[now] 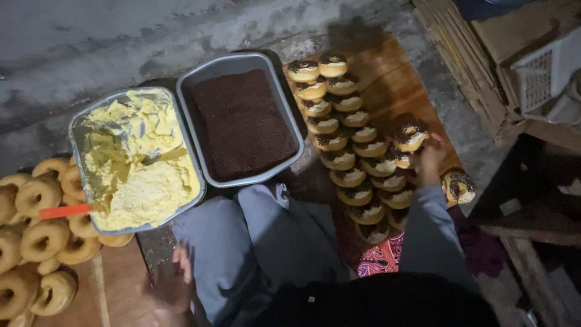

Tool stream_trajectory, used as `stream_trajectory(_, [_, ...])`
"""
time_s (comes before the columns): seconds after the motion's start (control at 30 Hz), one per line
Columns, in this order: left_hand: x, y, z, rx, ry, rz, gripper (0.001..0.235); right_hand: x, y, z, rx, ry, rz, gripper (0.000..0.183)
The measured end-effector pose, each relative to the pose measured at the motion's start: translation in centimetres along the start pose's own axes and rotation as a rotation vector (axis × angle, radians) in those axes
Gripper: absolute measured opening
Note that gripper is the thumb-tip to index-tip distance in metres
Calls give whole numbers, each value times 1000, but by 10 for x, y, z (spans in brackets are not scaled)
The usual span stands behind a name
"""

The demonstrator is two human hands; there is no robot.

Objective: The person splits plain donuts in half, spreads a yellow filling on the bottom half, and dips the top half into a tray of dark crumbs before assembling them. The finished donuts are placed in a row on a wooden board.

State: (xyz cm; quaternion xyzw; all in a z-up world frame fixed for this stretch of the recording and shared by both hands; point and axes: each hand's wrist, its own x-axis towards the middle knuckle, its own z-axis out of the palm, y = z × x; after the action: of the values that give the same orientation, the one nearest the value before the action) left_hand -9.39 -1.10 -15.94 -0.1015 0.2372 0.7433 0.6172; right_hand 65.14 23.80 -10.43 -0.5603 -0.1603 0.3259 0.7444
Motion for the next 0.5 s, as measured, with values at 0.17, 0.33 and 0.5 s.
stream_trajectory(0.17, [-21,28,-39,13,368,266,72,15,10,22,-600,-25,-339,25])
stream_trajectory(0.33, [-44,41,-38,-68,425,343,68,11,2,30,-1688,240,-143,48])
stream_trajectory(0.5, [-48,50,-32,62,480,381,51,-43,-5,21,-1517,118,-461,45])
